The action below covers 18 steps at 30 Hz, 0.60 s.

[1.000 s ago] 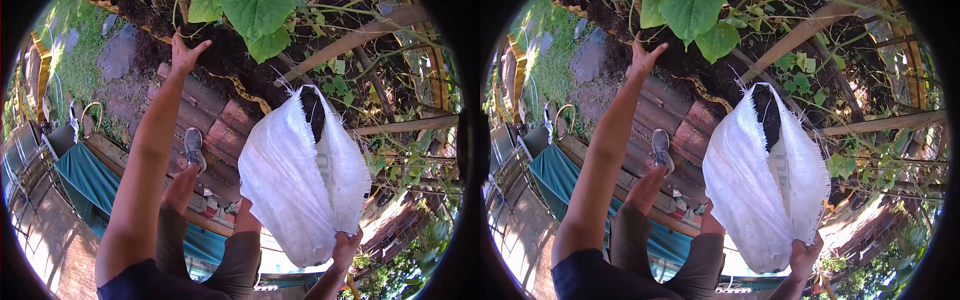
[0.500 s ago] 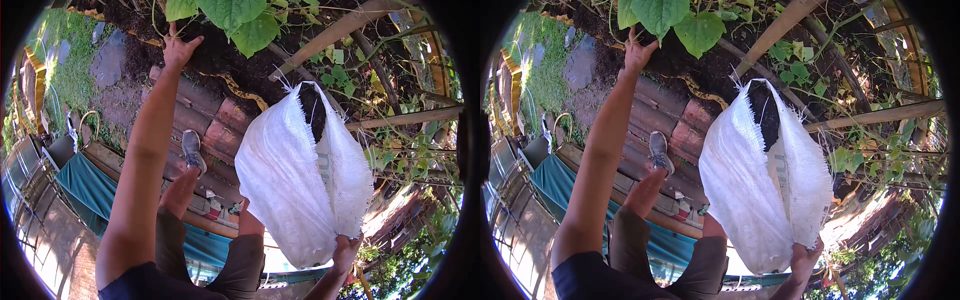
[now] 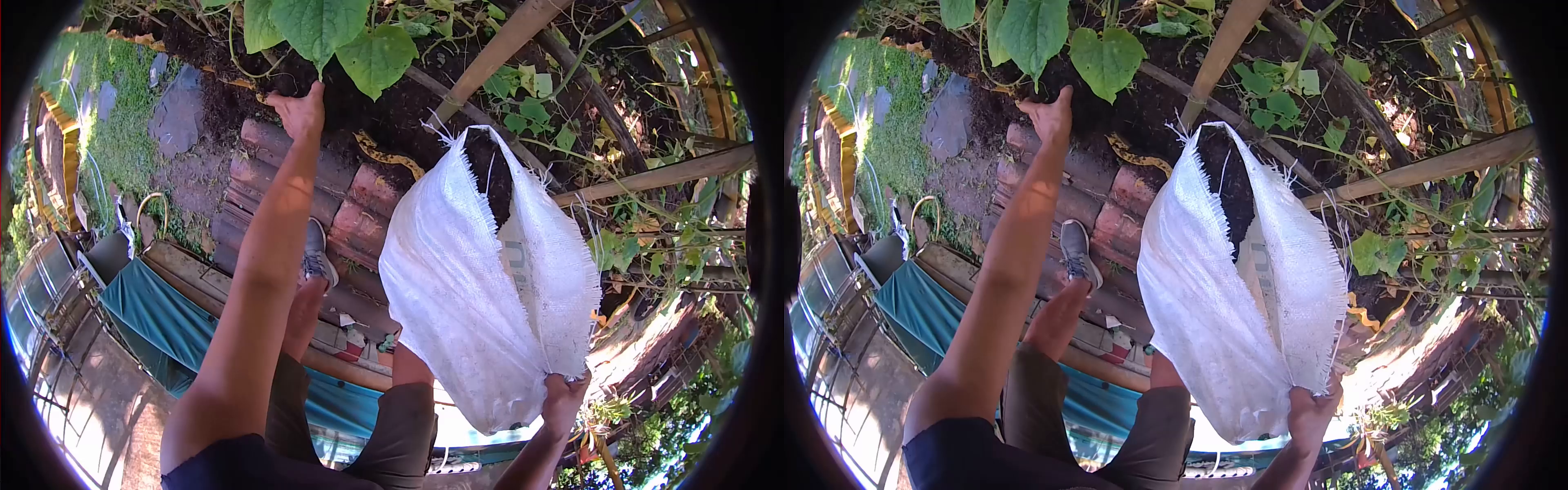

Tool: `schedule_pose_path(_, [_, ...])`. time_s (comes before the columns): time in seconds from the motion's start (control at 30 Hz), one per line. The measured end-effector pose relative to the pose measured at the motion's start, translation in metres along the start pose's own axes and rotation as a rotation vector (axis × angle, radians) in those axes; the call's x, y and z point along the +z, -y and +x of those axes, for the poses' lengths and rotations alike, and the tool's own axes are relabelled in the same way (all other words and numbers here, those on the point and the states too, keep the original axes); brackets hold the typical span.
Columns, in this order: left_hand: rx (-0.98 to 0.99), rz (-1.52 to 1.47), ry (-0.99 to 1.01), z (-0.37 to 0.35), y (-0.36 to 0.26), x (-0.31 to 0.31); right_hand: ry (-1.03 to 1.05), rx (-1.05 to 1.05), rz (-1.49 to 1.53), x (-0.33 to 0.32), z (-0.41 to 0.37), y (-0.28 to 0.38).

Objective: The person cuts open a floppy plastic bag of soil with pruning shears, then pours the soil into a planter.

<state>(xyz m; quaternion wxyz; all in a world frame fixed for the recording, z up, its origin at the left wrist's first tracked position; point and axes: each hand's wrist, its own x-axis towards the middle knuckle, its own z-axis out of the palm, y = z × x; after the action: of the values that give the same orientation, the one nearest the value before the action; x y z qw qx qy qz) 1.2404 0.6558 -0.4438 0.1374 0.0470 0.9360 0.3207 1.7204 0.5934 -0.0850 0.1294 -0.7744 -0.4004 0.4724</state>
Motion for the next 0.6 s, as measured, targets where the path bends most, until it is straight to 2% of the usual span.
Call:
schedule_pose_path(0.13, [-0.104, -0.107, -0.117, -0.030, 0.010, 0.005, -0.007, -0.021, 0.023, 0.000, 0.003, -0.002])
schedule_pose_path(0.23, [-0.071, -0.162, -0.026, -0.072, 0.010, 0.011, 0.002, -0.015, 0.026, 0.001, 0.006, -0.002])
schedule_pose_path(0.37, [0.259, -0.148, 0.119, -0.133, 0.017, 0.054, 0.028, -0.006, 0.045, 0.002, 0.008, 0.002])
schedule_pose_path(0.43, [0.198, -0.093, 0.239, -0.154, 0.007, 0.066, 0.033, -0.027, 0.051, 0.003, 0.011, 0.003])
schedule_pose_path(0.53, [0.481, -0.044, 0.304, -0.162, 0.010, 0.069, 0.037, -0.028, 0.037, 0.000, 0.014, -0.005])
schedule_pose_path(0.6, [0.540, -0.104, 0.419, -0.150, 0.013, 0.053, -0.001, 0.002, 0.034, -0.002, 0.013, -0.011])
